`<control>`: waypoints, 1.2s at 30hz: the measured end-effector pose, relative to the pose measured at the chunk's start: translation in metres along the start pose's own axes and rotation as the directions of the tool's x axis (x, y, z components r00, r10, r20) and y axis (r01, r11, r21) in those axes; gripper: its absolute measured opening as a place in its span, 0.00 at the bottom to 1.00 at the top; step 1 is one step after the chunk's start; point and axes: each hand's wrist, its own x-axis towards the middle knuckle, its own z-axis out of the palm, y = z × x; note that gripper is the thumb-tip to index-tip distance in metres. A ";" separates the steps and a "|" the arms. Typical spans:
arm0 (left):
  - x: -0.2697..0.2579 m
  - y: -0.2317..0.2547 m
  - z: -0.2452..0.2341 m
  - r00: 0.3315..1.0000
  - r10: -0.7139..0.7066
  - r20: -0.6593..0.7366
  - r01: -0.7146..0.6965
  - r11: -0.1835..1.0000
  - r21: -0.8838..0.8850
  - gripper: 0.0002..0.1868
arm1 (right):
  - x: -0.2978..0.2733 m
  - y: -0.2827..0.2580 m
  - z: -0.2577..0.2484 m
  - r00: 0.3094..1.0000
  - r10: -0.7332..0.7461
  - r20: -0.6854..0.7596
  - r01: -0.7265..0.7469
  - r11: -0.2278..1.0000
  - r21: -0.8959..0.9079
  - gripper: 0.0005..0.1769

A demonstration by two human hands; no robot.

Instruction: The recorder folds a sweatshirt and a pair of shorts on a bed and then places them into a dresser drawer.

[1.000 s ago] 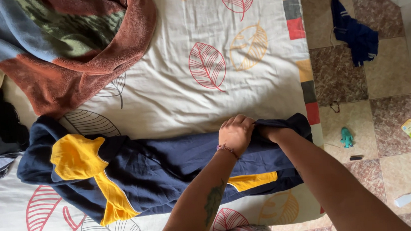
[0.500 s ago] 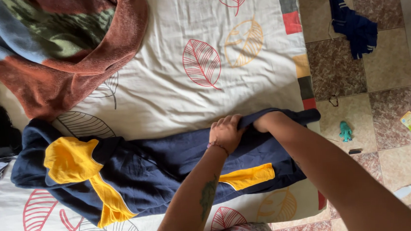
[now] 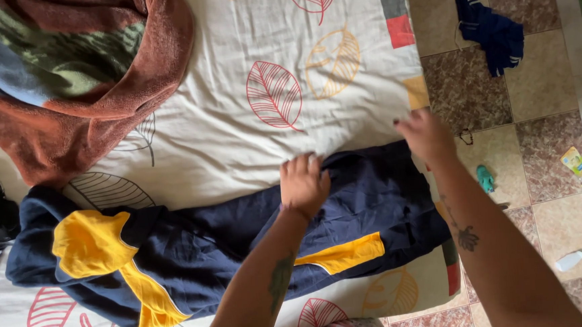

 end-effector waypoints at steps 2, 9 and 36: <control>-0.025 0.000 0.006 0.988 0.144 -0.063 -0.144 0.990 0.001 0.19 | -0.023 0.009 0.009 0.999 0.033 0.034 -0.034 0.999 0.027 0.36; -0.101 0.035 0.005 0.823 0.484 0.297 -0.467 0.875 -0.130 0.07 | -0.035 0.098 0.098 0.989 0.046 -0.139 -0.020 0.984 0.178 0.29; -0.160 -0.035 -0.007 0.998 0.054 0.022 -0.057 0.985 0.161 0.17 | -0.131 0.183 0.020 0.990 0.142 -0.018 -0.037 0.377 0.926 0.28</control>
